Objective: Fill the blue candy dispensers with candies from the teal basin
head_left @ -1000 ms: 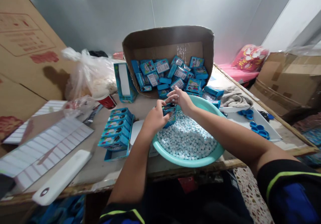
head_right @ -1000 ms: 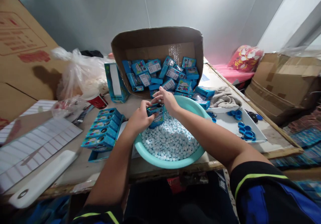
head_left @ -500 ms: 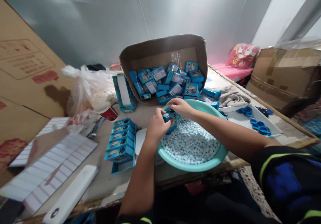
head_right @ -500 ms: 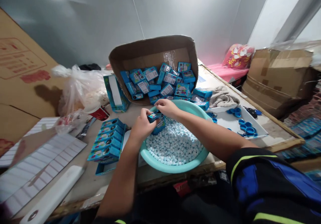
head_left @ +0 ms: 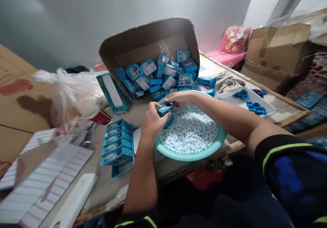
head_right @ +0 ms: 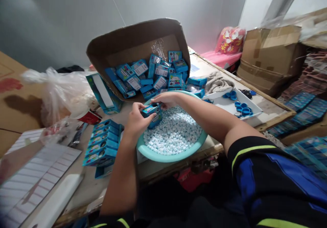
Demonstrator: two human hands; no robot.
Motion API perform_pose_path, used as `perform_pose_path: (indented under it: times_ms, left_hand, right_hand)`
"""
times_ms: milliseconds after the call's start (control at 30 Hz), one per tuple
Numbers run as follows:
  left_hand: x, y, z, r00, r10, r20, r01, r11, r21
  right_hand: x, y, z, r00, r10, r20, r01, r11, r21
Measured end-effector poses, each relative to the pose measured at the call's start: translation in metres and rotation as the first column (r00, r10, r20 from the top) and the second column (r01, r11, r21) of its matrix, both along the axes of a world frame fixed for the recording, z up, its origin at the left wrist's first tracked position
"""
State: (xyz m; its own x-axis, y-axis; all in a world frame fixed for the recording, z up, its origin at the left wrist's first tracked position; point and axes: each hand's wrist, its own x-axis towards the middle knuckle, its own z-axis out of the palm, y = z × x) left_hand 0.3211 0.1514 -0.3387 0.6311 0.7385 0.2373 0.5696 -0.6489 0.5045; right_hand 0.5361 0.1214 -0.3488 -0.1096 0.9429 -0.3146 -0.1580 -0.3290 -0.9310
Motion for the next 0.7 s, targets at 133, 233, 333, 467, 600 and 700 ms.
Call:
perform_pose_path:
  times_ms: [133, 233, 333, 467, 600, 700]
  left_hand:
    - [0.0, 0.0, -0.001, 0.998, 0.019, 0.052, -0.021, 0.999, 0.035]
    - [-0.002, -0.001, -0.001, 0.999, -0.006, 0.05, 0.006, 1.0, 0.015]
    - [-0.003, -0.001, -0.001, 0.999, 0.01, 0.053, -0.01, 1.0, -0.001]
    - [-0.003, 0.002, -0.005, 0.975, 0.058, 0.214, -0.052, 0.998, -0.034]
    - [-0.002, 0.004, -0.006, 0.97, 0.06, 0.234, -0.052, 0.998, -0.041]
    - [-0.002, 0.004, -0.005, 0.967, 0.042, 0.252, -0.031, 0.998, -0.049]
  right_hand:
    - [-0.002, -0.001, 0.002, 0.998, 0.027, 0.057, -0.028, 0.999, 0.03]
    - [-0.009, -0.001, 0.003, 0.978, 0.097, 0.186, -0.102, 0.995, 0.015]
    - [-0.014, 0.004, 0.0, 0.953, 0.091, 0.288, -0.082, 0.996, -0.044]
    - [-0.003, 0.013, -0.007, 0.901, -0.052, 0.43, 0.074, 0.997, -0.033]
    - [0.015, 0.014, -0.01, 0.753, -0.088, 0.653, -0.039, 0.983, 0.177]
    - [0.015, 0.006, -0.011, 0.655, -0.034, 0.755, -0.114, 0.983, 0.144]
